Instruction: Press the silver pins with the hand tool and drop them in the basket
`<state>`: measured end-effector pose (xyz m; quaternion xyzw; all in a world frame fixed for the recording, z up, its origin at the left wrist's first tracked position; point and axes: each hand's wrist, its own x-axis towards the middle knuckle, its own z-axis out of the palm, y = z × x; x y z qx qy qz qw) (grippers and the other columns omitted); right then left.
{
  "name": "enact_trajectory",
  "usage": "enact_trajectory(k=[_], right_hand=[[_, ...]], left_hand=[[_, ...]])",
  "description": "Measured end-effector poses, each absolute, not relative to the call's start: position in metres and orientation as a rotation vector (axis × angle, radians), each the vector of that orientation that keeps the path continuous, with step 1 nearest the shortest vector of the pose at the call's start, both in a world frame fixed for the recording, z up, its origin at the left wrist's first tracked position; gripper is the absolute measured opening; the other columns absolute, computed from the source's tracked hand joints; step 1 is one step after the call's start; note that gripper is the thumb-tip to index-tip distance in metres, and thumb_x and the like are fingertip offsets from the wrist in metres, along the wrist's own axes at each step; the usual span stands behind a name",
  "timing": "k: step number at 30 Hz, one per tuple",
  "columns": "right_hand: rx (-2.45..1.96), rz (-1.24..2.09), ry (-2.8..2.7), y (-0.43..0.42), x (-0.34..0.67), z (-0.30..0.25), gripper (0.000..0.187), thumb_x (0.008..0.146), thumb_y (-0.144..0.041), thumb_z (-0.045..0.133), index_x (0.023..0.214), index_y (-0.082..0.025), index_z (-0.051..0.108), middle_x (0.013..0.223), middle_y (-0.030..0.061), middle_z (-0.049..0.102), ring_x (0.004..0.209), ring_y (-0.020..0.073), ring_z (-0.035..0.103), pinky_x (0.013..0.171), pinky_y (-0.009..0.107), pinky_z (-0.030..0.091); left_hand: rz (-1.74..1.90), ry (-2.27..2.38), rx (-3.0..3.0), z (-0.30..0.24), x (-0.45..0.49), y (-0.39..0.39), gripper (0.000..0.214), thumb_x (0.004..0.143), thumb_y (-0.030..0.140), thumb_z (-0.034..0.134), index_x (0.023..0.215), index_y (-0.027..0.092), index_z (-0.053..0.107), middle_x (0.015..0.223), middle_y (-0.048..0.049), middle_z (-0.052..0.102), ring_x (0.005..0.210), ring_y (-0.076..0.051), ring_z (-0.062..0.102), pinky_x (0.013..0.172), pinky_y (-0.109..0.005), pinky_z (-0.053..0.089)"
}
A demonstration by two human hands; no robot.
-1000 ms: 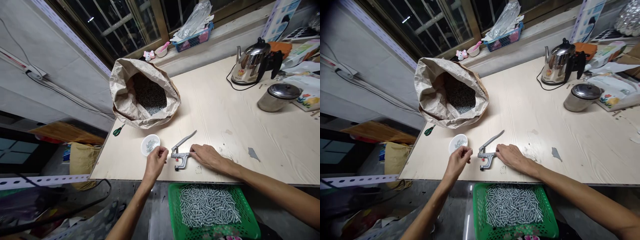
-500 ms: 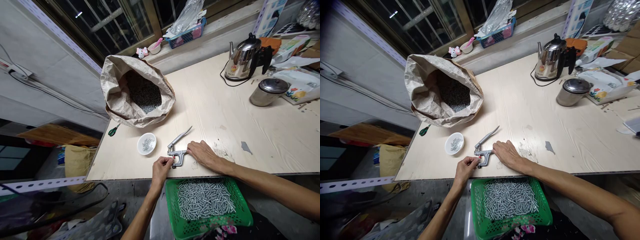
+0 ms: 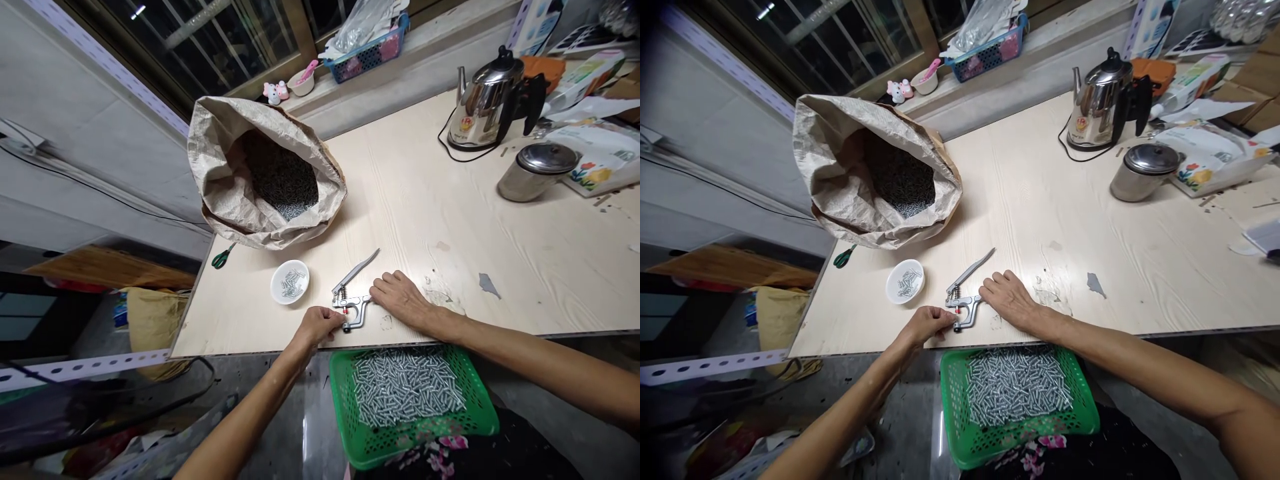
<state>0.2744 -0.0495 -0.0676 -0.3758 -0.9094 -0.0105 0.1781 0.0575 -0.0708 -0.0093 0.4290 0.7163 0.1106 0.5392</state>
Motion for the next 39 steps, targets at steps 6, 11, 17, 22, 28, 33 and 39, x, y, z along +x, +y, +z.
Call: enact_trajectory(k=[6, 11, 17, 22, 28, 33, 39], right_hand=[[-1.034, -0.011, -2.589, -0.049, 0.274, -0.071, 0.016, 0.093, -0.015, 0.044, 0.085, -0.021, 0.056, 0.080, 0.0038, 0.058, 0.077, 0.0199, 0.042, 0.066, 0.034, 0.024], [-1.057, 0.196, -2.551, -0.050, 0.278, -0.063, 0.010, 0.091, -0.024, 0.049, 0.087, -0.020, 0.058, 0.089, 0.0057, 0.060, 0.084, 0.0210, 0.047, 0.070, 0.034, 0.032], [-0.976, 0.341, -2.561, -0.018, 0.296, -0.051, 0.081, 0.070, -0.057, 0.070, 0.132, -0.015, 0.041, 0.140, 0.0200, 0.036, 0.128, 0.0365, 0.029, 0.096, 0.051, 0.032], [-0.851, 0.452, -2.736, 0.009, 0.295, -0.048, 0.088, 0.060, -0.064, 0.072, 0.129, -0.015, 0.045, 0.122, 0.0151, 0.052, 0.116, 0.0347, 0.040, 0.094, 0.053, 0.032], [-0.904, 0.463, -2.814, 0.005, 0.290, -0.035, 0.071, 0.057, -0.056, 0.078, 0.109, -0.015, 0.055, 0.104, 0.0109, 0.057, 0.096, 0.0286, 0.046, 0.082, 0.044, 0.036], [-0.957, 0.501, -2.849, 0.000, 0.291, -0.028, 0.067, 0.061, -0.056, 0.076, 0.110, -0.015, 0.054, 0.106, 0.0114, 0.056, 0.098, 0.0292, 0.045, 0.087, 0.047, 0.033], [-0.975, 0.534, -2.839, -0.005, 0.296, -0.030, 0.084, 0.062, -0.062, 0.071, 0.126, -0.014, 0.045, 0.124, 0.0160, 0.051, 0.113, 0.0338, 0.041, 0.094, 0.058, 0.027]], left_hand=[[0.079, 1.700, 1.100, -0.009, 0.059, -0.060, 0.036, 0.051, 0.042, 0.073, 0.043, 0.017, 0.049, 0.040, 0.0059, 0.041, 0.043, -0.008, 0.037, 0.043, -0.022, 0.034], [0.019, 1.680, 1.135, -0.018, 0.057, -0.065, 0.038, 0.052, 0.045, 0.071, 0.043, 0.018, 0.046, 0.040, 0.0067, 0.038, 0.041, -0.007, 0.035, 0.043, -0.022, 0.032], [0.081, 1.665, 1.155, -0.024, 0.052, -0.080, 0.039, 0.057, 0.053, 0.067, 0.051, 0.016, 0.055, 0.042, 0.0058, 0.042, 0.042, -0.007, 0.036, 0.046, -0.022, 0.031], [0.102, 1.657, 1.121, -0.021, 0.054, -0.083, 0.040, 0.056, 0.054, 0.067, 0.057, 0.015, 0.061, 0.044, 0.0049, 0.045, 0.043, -0.008, 0.039, 0.048, -0.023, 0.033], [0.140, 1.679, 1.129, -0.019, 0.056, -0.087, 0.041, 0.059, 0.055, 0.066, 0.056, 0.014, 0.059, 0.045, 0.0035, 0.047, 0.044, -0.009, 0.039, 0.049, -0.024, 0.032], [0.120, 1.629, 1.152, -0.020, 0.056, -0.089, 0.041, 0.061, 0.055, 0.062, 0.054, 0.015, 0.057, 0.045, 0.0051, 0.042, 0.045, -0.007, 0.033, 0.050, -0.024, 0.028], [0.122, 1.660, 1.194, -0.018, 0.057, -0.093, 0.036, 0.063, 0.050, 0.060, 0.056, 0.014, 0.058, 0.049, 0.0035, 0.047, 0.049, -0.009, 0.038, 0.051, -0.024, 0.028]])
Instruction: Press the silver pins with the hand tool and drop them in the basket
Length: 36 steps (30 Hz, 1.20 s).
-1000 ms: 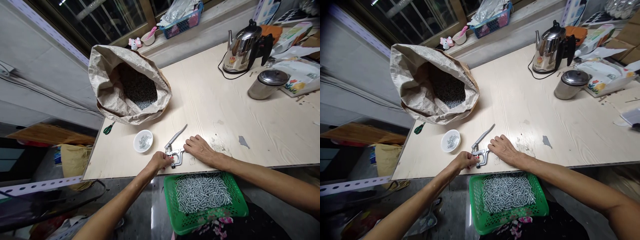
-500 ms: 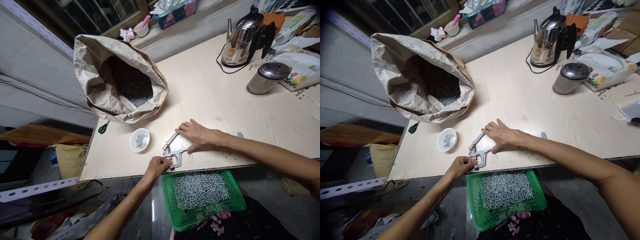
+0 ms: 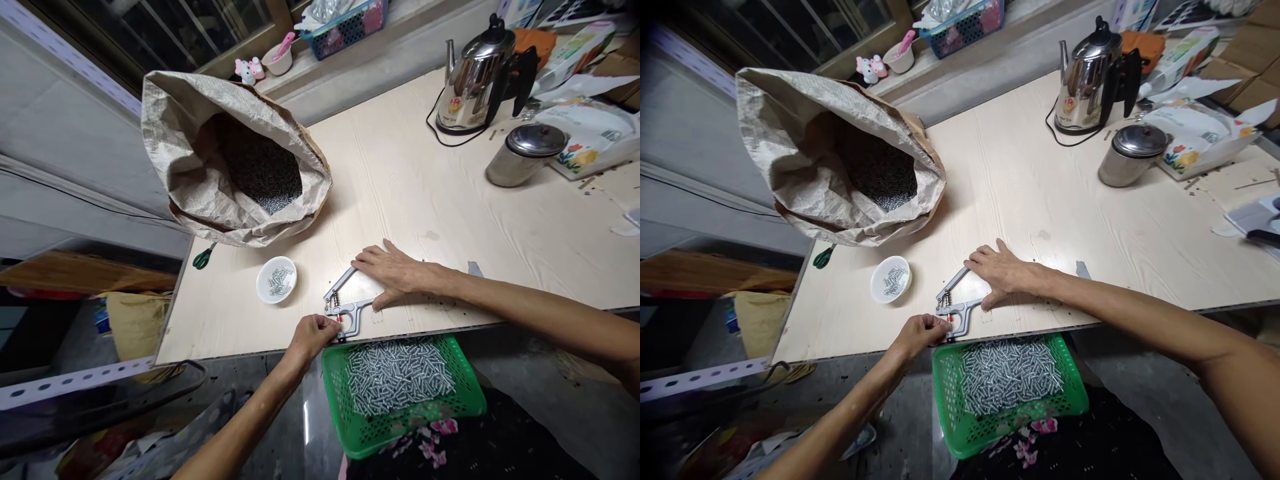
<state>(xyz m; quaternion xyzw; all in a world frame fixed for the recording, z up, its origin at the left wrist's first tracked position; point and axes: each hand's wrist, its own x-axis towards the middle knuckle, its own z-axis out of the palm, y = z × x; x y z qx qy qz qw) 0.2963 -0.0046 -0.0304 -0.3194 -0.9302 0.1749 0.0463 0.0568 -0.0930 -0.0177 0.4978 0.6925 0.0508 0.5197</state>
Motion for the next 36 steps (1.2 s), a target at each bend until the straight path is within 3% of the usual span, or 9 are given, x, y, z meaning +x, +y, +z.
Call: enact_trajectory(k=[8, 15, 18, 20, 23, 25, 27, 30, 36], right_hand=[[-0.958, 0.499, -2.820, -0.007, 0.297, -0.033, 0.081, 0.064, -0.063, 0.069, 0.124, -0.013, 0.047, 0.120, 0.0154, 0.054, 0.110, 0.0327, 0.043, 0.093, 0.052, 0.031], [-0.982, 0.463, -2.833, -0.013, 0.297, -0.026, 0.060, 0.067, -0.054, 0.074, 0.109, -0.015, 0.055, 0.106, 0.0109, 0.059, 0.098, 0.0276, 0.047, 0.089, 0.046, 0.032], [-0.956, 0.445, -2.805, -0.017, 0.297, -0.025, 0.051, 0.070, -0.050, 0.074, 0.104, -0.016, 0.056, 0.100, 0.0090, 0.059, 0.093, 0.0249, 0.048, 0.089, 0.044, 0.033], [-0.932, 0.458, -2.782, -0.021, 0.297, -0.025, 0.045, 0.073, -0.045, 0.074, 0.102, -0.015, 0.057, 0.097, 0.0080, 0.059, 0.090, 0.0230, 0.048, 0.087, 0.041, 0.035], [-0.963, 0.510, -2.730, -0.028, 0.295, -0.028, 0.042, 0.073, -0.039, 0.074, 0.102, -0.014, 0.056, 0.093, 0.0078, 0.058, 0.086, 0.0212, 0.048, 0.079, 0.036, 0.040], [-1.019, 0.520, -2.690, -0.033, 0.296, -0.029, 0.047, 0.071, -0.038, 0.076, 0.104, -0.012, 0.055, 0.096, 0.0099, 0.057, 0.087, 0.0219, 0.048, 0.077, 0.035, 0.042], [-1.075, 0.503, -2.663, -0.037, 0.300, -0.029, 0.056, 0.067, -0.039, 0.078, 0.109, -0.010, 0.053, 0.102, 0.0127, 0.056, 0.091, 0.0237, 0.048, 0.079, 0.037, 0.043], [-1.129, 0.456, -2.652, -0.040, 0.306, -0.027, 0.055, 0.068, -0.036, 0.077, 0.110, -0.011, 0.053, 0.104, 0.0135, 0.055, 0.093, 0.0250, 0.048, 0.080, 0.038, 0.044], [-1.114, 0.393, -2.673, -0.029, 0.304, -0.039, 0.005, 0.087, -0.021, 0.056, 0.086, -0.015, 0.057, 0.089, 0.0081, 0.057, 0.084, 0.0201, 0.048, 0.072, 0.033, 0.042]], left_hand=[[0.144, 1.687, 1.204, -0.018, 0.058, -0.095, 0.036, 0.062, 0.048, 0.061, 0.061, 0.012, 0.062, 0.050, 0.0029, 0.050, 0.049, -0.010, 0.040, 0.052, -0.024, 0.030], [0.062, 1.719, 1.307, -0.018, 0.055, -0.098, 0.032, 0.073, 0.043, 0.058, 0.065, 0.013, 0.063, 0.055, 0.0010, 0.053, 0.052, -0.012, 0.046, 0.054, -0.025, 0.036], [0.087, 1.849, 1.705, -0.010, 0.063, -0.101, 0.025, 0.081, 0.036, 0.056, 0.075, 0.013, 0.065, 0.074, -0.0056, 0.061, 0.070, -0.018, 0.056, 0.065, -0.031, 0.045], [0.216, 1.831, 2.061, -0.008, 0.074, -0.099, 0.023, 0.084, 0.034, 0.056, 0.094, 0.014, 0.063, 0.096, -0.0104, 0.063, 0.092, -0.024, 0.057, 0.078, -0.038, 0.048], [0.303, 1.518, 2.414, -0.014, 0.092, -0.084, 0.051, 0.083, 0.036, 0.060, 0.128, 0.016, 0.045, 0.129, -0.0156, 0.051, 0.120, -0.030, 0.045, 0.094, -0.048, 0.044], [0.260, 1.308, 2.498, -0.022, 0.099, -0.069, 0.067, 0.084, 0.038, 0.060, 0.139, 0.018, 0.029, 0.138, -0.0166, 0.043, 0.125, -0.030, 0.040, 0.099, -0.050, 0.041], [0.175, 1.202, 2.522, -0.026, 0.102, -0.055, 0.073, 0.083, 0.037, 0.061, 0.142, 0.019, 0.022, 0.137, -0.0161, 0.044, 0.121, -0.029, 0.044, 0.098, -0.049, 0.042], [0.070, 1.203, 2.532, -0.025, 0.103, -0.044, 0.067, 0.080, 0.033, 0.066, 0.137, 0.018, 0.032, 0.127, -0.0134, 0.051, 0.112, -0.027, 0.048, 0.093, -0.046, 0.045], [0.107, 1.377, 2.493, -0.022, 0.115, -0.049, 0.024, 0.089, 0.031, 0.055, 0.108, 0.018, 0.056, 0.097, -0.0065, 0.060, 0.093, -0.022, 0.051, 0.080, -0.037, 0.047]])
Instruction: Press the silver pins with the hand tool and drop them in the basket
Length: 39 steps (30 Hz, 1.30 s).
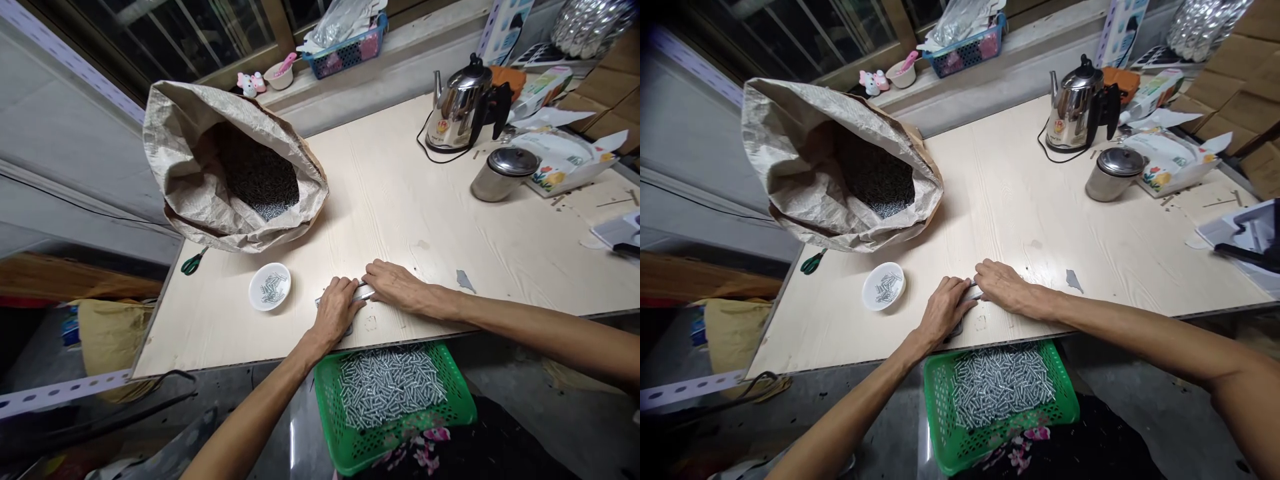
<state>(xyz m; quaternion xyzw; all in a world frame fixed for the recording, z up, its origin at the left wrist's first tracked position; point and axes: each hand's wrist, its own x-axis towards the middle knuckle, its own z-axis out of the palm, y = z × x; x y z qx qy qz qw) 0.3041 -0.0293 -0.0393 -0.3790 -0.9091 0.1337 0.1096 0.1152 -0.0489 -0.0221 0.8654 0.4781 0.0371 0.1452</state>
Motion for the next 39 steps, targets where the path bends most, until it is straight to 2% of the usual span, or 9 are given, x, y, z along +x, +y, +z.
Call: enact_trajectory(k=[6, 8, 12, 16, 20, 26, 32, 36, 39], right_hand=[[-1.094, 0.428, -2.669, -0.022, 0.301, -0.050, 0.012, 0.090, -0.020, 0.051, 0.081, -0.017, 0.057, 0.084, 0.0063, 0.058, 0.081, 0.0191, 0.049, 0.071, 0.032, 0.041], [-1.085, 0.426, -2.663, -0.020, 0.307, -0.044, 0.011, 0.086, -0.026, 0.059, 0.092, -0.016, 0.059, 0.093, 0.0081, 0.059, 0.087, 0.0212, 0.049, 0.074, 0.034, 0.042], [-0.981, 0.469, -2.692, -0.013, 0.320, -0.033, 0.045, 0.084, -0.040, 0.063, 0.119, -0.014, 0.052, 0.110, 0.0127, 0.057, 0.095, 0.0238, 0.049, 0.078, 0.036, 0.042], [-1.123, 0.344, -2.665, -0.003, 0.315, -0.038, 0.016, 0.092, -0.022, 0.049, 0.102, -0.016, 0.060, 0.096, 0.0089, 0.060, 0.087, 0.0208, 0.049, 0.073, 0.032, 0.038], [-1.106, 0.232, -2.655, 0.011, 0.299, -0.047, 0.018, 0.093, -0.018, 0.045, 0.086, -0.017, 0.061, 0.091, 0.0068, 0.059, 0.085, 0.0191, 0.047, 0.072, 0.030, 0.035], [-1.157, 0.138, -2.589, -0.004, 0.299, -0.039, 0.015, 0.093, -0.019, 0.047, 0.100, -0.018, 0.060, 0.102, 0.0086, 0.059, 0.092, 0.0219, 0.047, 0.077, 0.033, 0.034], [-0.996, 0.377, -2.590, -0.055, 0.294, -0.035, 0.026, 0.087, -0.042, 0.058, 0.098, -0.018, 0.056, 0.096, 0.0061, 0.059, 0.088, 0.0211, 0.048, 0.076, 0.033, 0.033], [-1.011, 0.264, -2.652, -0.058, 0.280, -0.048, 0.007, 0.090, -0.025, 0.054, 0.088, -0.019, 0.057, 0.088, 0.0034, 0.060, 0.082, 0.0185, 0.048, 0.072, 0.032, 0.029], [-1.086, 0.131, -2.604, -0.046, 0.280, -0.056, 0.009, 0.091, -0.022, 0.051, 0.085, -0.019, 0.057, 0.085, 0.0032, 0.060, 0.079, 0.0184, 0.048, 0.069, 0.032, 0.026]], left_hand=[[0.109, 1.451, 2.517, -0.029, 0.122, -0.052, 0.023, 0.094, 0.031, 0.045, 0.089, 0.017, 0.061, 0.086, -0.0067, 0.061, 0.086, -0.021, 0.053, 0.076, -0.037, 0.049], [0.189, 1.504, 2.519, -0.034, 0.122, -0.060, 0.022, 0.093, 0.031, 0.046, 0.102, 0.016, 0.060, 0.101, -0.0098, 0.062, 0.098, -0.024, 0.055, 0.082, -0.042, 0.050], [0.436, 1.546, 2.562, -0.049, 0.125, -0.092, 0.033, 0.093, 0.024, 0.045, 0.126, 0.022, 0.047, 0.141, -0.0132, 0.043, 0.134, -0.030, 0.035, 0.100, -0.055, 0.042], [0.475, 1.531, 2.565, -0.062, 0.133, -0.119, 0.029, 0.092, 0.016, 0.045, 0.120, 0.022, 0.050, 0.146, -0.0124, 0.039, 0.140, -0.030, 0.025, 0.105, -0.056, 0.037], [0.492, 1.552, 2.527, -0.063, 0.138, -0.124, 0.022, 0.092, 0.015, 0.044, 0.111, 0.021, 0.055, 0.136, -0.0117, 0.049, 0.133, -0.027, 0.038, 0.107, -0.055, 0.036], [0.625, 1.889, 2.375, -0.031, 0.112, -0.119, 0.019, 0.092, 0.026, 0.047, 0.100, 0.018, 0.062, 0.113, -0.0130, 0.057, 0.108, -0.024, 0.054, 0.086, -0.039, 0.050], [-0.055, 2.135, 1.820, -0.003, 0.072, -0.100, 0.034, 0.077, 0.048, 0.061, 0.061, 0.018, 0.061, 0.073, -0.0064, 0.062, 0.080, -0.023, 0.058, 0.064, -0.030, 0.042], [-0.248, 1.977, 1.630, 0.002, 0.067, -0.074, 0.028, 0.070, 0.042, 0.064, 0.057, 0.018, 0.062, 0.056, -0.0015, 0.058, 0.060, -0.017, 0.056, 0.056, -0.026, 0.032], [-0.298, 1.933, 1.625, 0.008, 0.061, -0.062, 0.020, 0.066, 0.032, 0.065, 0.055, 0.016, 0.063, 0.053, -0.0006, 0.056, 0.058, -0.016, 0.055, 0.054, -0.024, 0.029]])
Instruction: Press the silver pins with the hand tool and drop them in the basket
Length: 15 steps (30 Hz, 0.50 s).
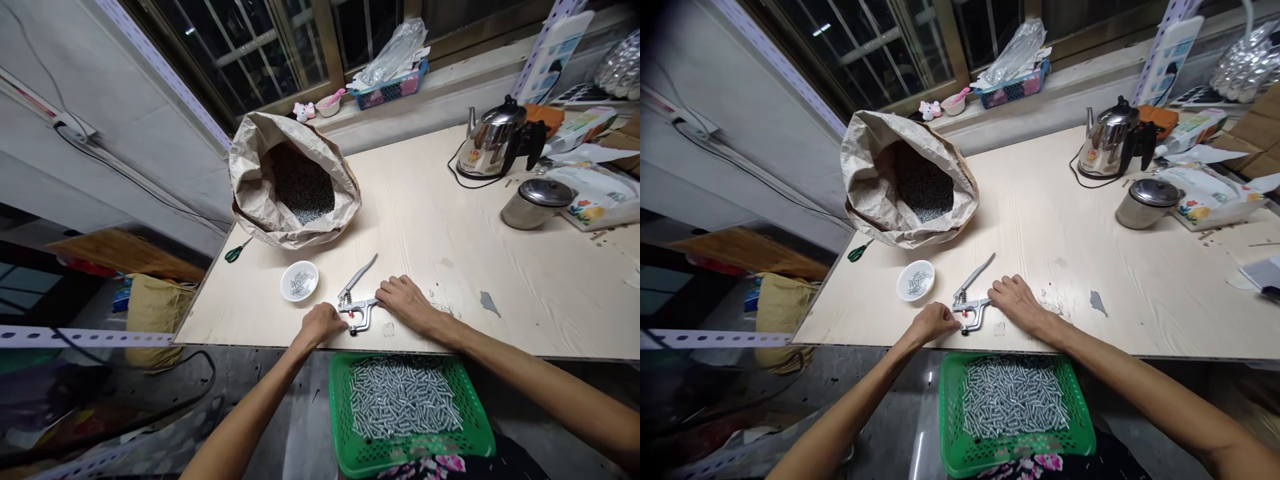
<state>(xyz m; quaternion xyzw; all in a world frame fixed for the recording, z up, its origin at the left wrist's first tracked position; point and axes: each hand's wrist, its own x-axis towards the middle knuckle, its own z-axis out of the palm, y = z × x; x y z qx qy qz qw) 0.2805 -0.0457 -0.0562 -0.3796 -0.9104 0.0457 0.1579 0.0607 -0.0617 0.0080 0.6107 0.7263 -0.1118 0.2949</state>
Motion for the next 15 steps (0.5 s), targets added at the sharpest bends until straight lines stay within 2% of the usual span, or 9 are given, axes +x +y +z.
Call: enact_trajectory(k=[3, 6, 9, 13, 15], right_hand=[[-1.149, 0.101, -2.537, -0.036, 0.289, -0.059, 0.011, 0.092, -0.022, 0.049, 0.084, -0.020, 0.057, 0.083, 0.0028, 0.059, 0.078, 0.0184, 0.049, 0.068, 0.032, 0.027], [-1.158, 0.175, -2.490, -0.034, 0.294, -0.059, 0.013, 0.093, -0.022, 0.047, 0.084, -0.020, 0.056, 0.084, 0.0028, 0.058, 0.078, 0.0182, 0.050, 0.068, 0.031, 0.029], [-1.155, 0.226, -2.457, -0.036, 0.293, -0.058, 0.015, 0.093, -0.020, 0.045, 0.082, -0.021, 0.056, 0.084, 0.0029, 0.058, 0.077, 0.0178, 0.050, 0.067, 0.031, 0.031], [-1.155, 0.185, -2.443, -0.036, 0.288, -0.060, 0.018, 0.093, -0.020, 0.042, 0.081, -0.021, 0.056, 0.082, 0.0033, 0.058, 0.074, 0.0179, 0.050, 0.065, 0.032, 0.032], [-1.151, 0.164, -2.432, -0.036, 0.287, -0.062, 0.019, 0.093, -0.020, 0.042, 0.080, -0.021, 0.056, 0.081, 0.0032, 0.058, 0.074, 0.0179, 0.050, 0.065, 0.032, 0.032]], left_hand=[[-0.239, 1.974, 1.644, 0.017, 0.056, -0.071, 0.018, 0.070, 0.027, 0.060, 0.058, 0.014, 0.066, 0.057, -0.0028, 0.060, 0.061, -0.017, 0.057, 0.055, -0.025, 0.031], [-0.118, 1.905, 1.765, 0.028, 0.061, -0.101, 0.016, 0.074, 0.025, 0.059, 0.070, 0.016, 0.071, 0.074, -0.0058, 0.068, 0.071, -0.018, 0.061, 0.062, -0.027, 0.037], [-0.078, 1.716, 1.964, 0.037, 0.064, -0.117, 0.014, 0.079, 0.027, 0.060, 0.083, 0.021, 0.072, 0.084, -0.0047, 0.068, 0.076, -0.019, 0.061, 0.064, -0.027, 0.041], [0.000, 2.204, 2.219, 0.036, 0.034, -0.079, 0.023, 0.091, 0.025, 0.045, 0.092, 0.020, 0.068, 0.095, -0.0084, 0.064, 0.091, -0.022, 0.057, 0.068, -0.030, 0.044], [-0.089, 2.236, 2.291, 0.028, 0.012, -0.048, 0.022, 0.090, 0.020, 0.046, 0.098, 0.022, 0.066, 0.100, -0.0085, 0.063, 0.098, -0.022, 0.053, 0.071, -0.029, 0.045]])
